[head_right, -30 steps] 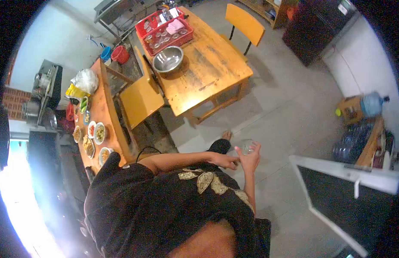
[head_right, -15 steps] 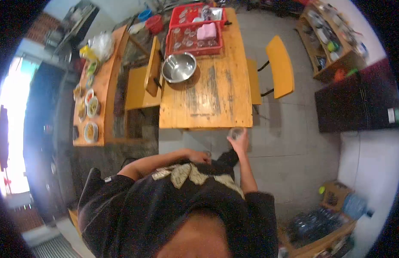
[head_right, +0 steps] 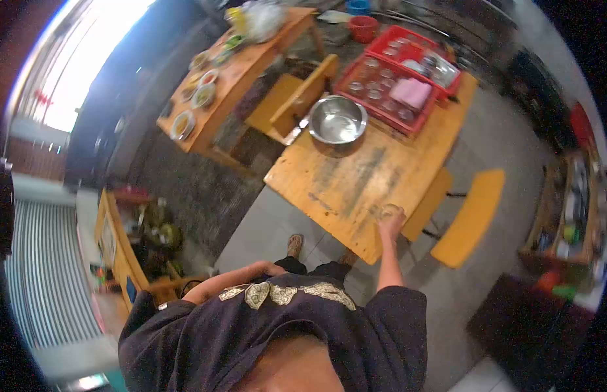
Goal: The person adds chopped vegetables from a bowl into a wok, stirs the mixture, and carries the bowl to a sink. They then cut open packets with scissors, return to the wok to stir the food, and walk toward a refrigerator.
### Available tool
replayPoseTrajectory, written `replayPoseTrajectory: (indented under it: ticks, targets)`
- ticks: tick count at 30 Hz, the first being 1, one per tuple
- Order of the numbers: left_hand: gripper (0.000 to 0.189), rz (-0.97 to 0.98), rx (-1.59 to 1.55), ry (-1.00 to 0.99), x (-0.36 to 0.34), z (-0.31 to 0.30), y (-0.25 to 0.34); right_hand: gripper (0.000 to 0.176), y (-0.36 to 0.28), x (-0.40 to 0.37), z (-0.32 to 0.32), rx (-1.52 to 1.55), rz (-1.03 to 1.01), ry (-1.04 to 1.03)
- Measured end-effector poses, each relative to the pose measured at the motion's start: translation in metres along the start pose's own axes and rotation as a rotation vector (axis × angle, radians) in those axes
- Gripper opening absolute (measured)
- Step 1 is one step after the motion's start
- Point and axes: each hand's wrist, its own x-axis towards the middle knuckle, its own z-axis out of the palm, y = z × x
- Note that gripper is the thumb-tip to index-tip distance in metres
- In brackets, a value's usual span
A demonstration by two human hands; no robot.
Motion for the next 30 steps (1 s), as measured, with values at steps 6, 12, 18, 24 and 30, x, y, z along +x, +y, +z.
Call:
replayPoseTrajectory:
  ticks: [6, 12, 18, 24, 30]
  targets:
    - [0.057, 0.439, 0.206, -0.042, 0.063, -0.006, -0.048, 0.077, -0.039, 0.018, 0.004, -0.098, 0.074, -0.101]
    - [0.057, 0.478, 0.111, 0.028, 0.037, -0.015, -0.045, 0.087, -0.014, 0.034, 0.052, -0.116, 0.024, 0.060]
    - [0.056, 0.180, 0.278, 0.099, 0.057, -0.065, -0.098, 0.075, -0.050, 0.015, 0.022, -0.140, 0.194, -0.016]
    - [0.055, -0.149, 0.567, 0.300, 0.056, -0.137, -0.160, 0.070, -0.040, -0.071, -0.001, 0.033, 0.093, 0.038]
    - [0.040, -0.207, 1.202, 0.477, 0.064, -0.184, -0.175, 0.074, 0.052, -0.210, -0.035, 0.018, 0.223, 0.079]
